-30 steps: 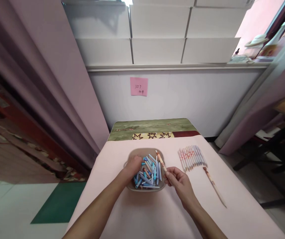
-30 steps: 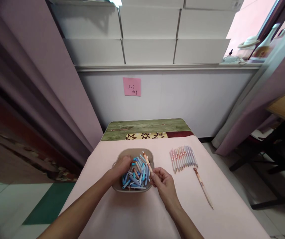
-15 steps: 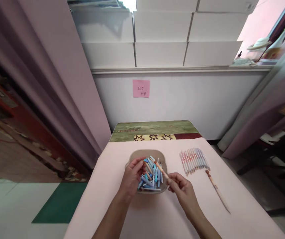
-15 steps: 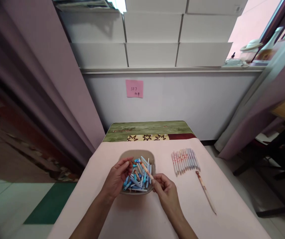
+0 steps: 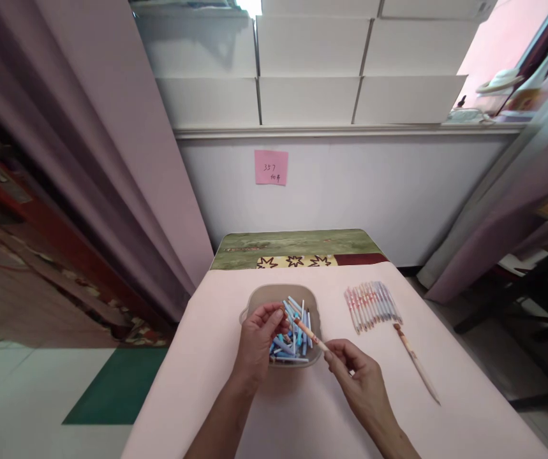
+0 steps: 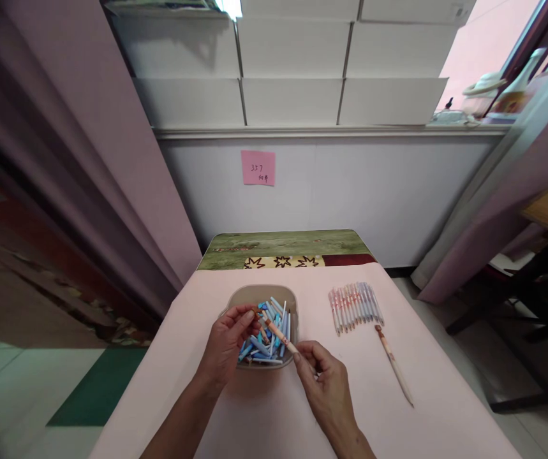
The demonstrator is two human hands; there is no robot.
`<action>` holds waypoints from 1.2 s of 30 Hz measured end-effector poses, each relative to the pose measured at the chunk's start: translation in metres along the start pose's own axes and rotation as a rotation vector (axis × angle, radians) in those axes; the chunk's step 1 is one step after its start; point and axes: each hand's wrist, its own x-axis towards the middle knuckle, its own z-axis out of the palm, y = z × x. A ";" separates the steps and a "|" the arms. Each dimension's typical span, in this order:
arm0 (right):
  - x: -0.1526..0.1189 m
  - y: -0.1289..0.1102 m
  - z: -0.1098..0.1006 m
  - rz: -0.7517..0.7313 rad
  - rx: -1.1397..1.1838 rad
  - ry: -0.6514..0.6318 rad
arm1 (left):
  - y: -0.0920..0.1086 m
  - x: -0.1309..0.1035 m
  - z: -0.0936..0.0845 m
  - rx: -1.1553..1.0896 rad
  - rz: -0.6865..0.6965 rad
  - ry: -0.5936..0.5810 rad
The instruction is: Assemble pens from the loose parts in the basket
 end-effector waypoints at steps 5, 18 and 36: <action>-0.001 0.003 0.002 0.017 0.013 -0.021 | -0.005 -0.001 0.000 0.042 -0.002 -0.012; -0.007 0.007 0.001 0.001 -0.068 -0.007 | -0.010 -0.005 0.009 0.076 -0.020 -0.061; -0.038 0.041 -0.068 -0.056 -0.501 0.401 | -0.039 -0.046 0.011 0.256 -0.045 -0.063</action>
